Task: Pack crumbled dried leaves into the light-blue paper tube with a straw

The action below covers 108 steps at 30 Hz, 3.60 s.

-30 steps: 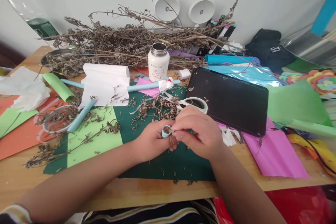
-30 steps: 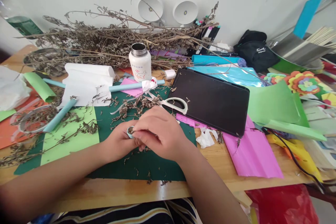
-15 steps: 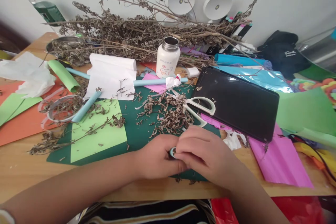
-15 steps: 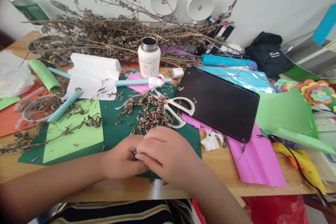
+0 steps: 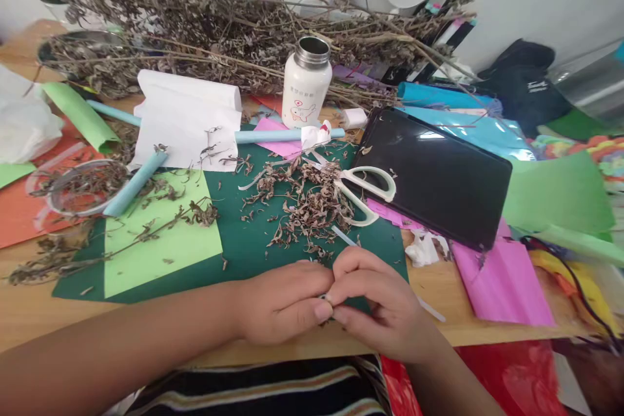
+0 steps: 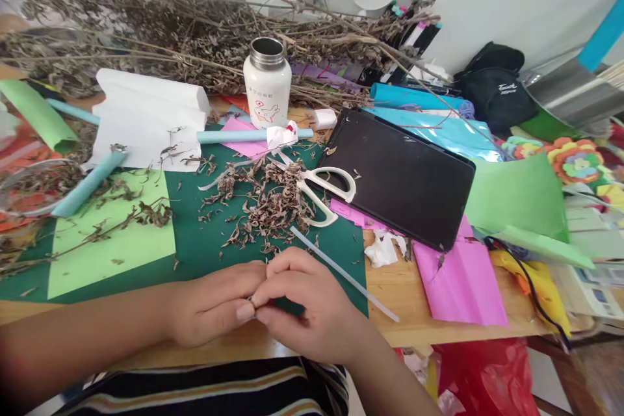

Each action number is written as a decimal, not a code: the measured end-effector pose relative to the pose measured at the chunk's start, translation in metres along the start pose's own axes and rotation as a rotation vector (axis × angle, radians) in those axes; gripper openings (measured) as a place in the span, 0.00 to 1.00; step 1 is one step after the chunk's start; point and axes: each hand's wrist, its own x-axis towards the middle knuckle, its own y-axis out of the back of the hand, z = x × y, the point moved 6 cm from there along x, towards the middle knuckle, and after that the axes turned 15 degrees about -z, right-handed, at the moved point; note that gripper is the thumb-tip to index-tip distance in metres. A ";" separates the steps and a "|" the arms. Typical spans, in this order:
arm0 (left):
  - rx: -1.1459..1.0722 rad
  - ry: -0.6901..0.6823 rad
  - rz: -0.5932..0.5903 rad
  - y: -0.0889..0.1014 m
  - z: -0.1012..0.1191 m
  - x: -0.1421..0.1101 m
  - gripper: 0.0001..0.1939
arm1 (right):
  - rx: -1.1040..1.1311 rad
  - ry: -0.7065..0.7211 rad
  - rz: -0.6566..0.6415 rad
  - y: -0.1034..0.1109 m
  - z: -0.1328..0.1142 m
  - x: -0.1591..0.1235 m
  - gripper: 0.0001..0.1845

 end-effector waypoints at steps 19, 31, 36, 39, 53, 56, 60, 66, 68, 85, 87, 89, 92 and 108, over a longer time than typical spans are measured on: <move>-0.131 0.051 -0.069 0.001 -0.007 -0.006 0.22 | -0.495 0.201 0.280 -0.014 -0.019 -0.013 0.12; -0.101 0.105 -0.131 0.003 0.002 -0.008 0.24 | -0.627 0.161 0.307 -0.014 -0.021 -0.012 0.06; -0.172 0.101 -0.132 0.008 0.002 -0.009 0.13 | -0.368 0.134 0.342 -0.014 -0.008 -0.016 0.08; -0.225 0.097 -0.120 0.009 -0.002 -0.011 0.11 | -0.235 0.094 0.367 -0.016 -0.003 -0.018 0.09; -0.198 0.136 -0.065 0.008 0.000 -0.009 0.10 | -0.277 0.113 0.400 -0.020 -0.007 -0.018 0.08; -0.266 0.149 -0.018 0.007 0.000 -0.010 0.10 | -0.438 0.116 0.426 -0.020 -0.015 -0.021 0.08; -0.363 0.235 0.060 0.004 -0.004 -0.013 0.11 | -0.607 0.098 0.414 -0.019 -0.023 -0.020 0.08; -0.547 0.219 -0.009 0.005 -0.007 -0.016 0.10 | -0.707 0.100 0.349 -0.015 -0.023 -0.016 0.05; -0.613 0.166 -0.059 0.008 -0.006 -0.016 0.12 | -0.702 0.138 0.380 -0.015 -0.021 -0.019 0.07; -0.298 0.181 -0.005 0.002 0.000 -0.010 0.11 | -0.472 0.188 0.406 -0.018 -0.011 -0.027 0.12; -0.304 0.161 0.007 0.001 0.000 -0.010 0.11 | -0.412 0.207 0.325 -0.018 -0.009 -0.028 0.13; -0.327 0.150 0.005 0.000 -0.001 -0.010 0.11 | -0.349 0.232 0.224 -0.014 -0.008 -0.032 0.13; -0.399 0.153 0.037 0.001 -0.003 -0.010 0.10 | -0.339 0.211 0.184 0.006 -0.005 -0.047 0.15; -0.531 0.258 -0.057 0.001 -0.009 -0.010 0.09 | -0.813 -0.725 0.185 0.039 0.053 -0.085 0.08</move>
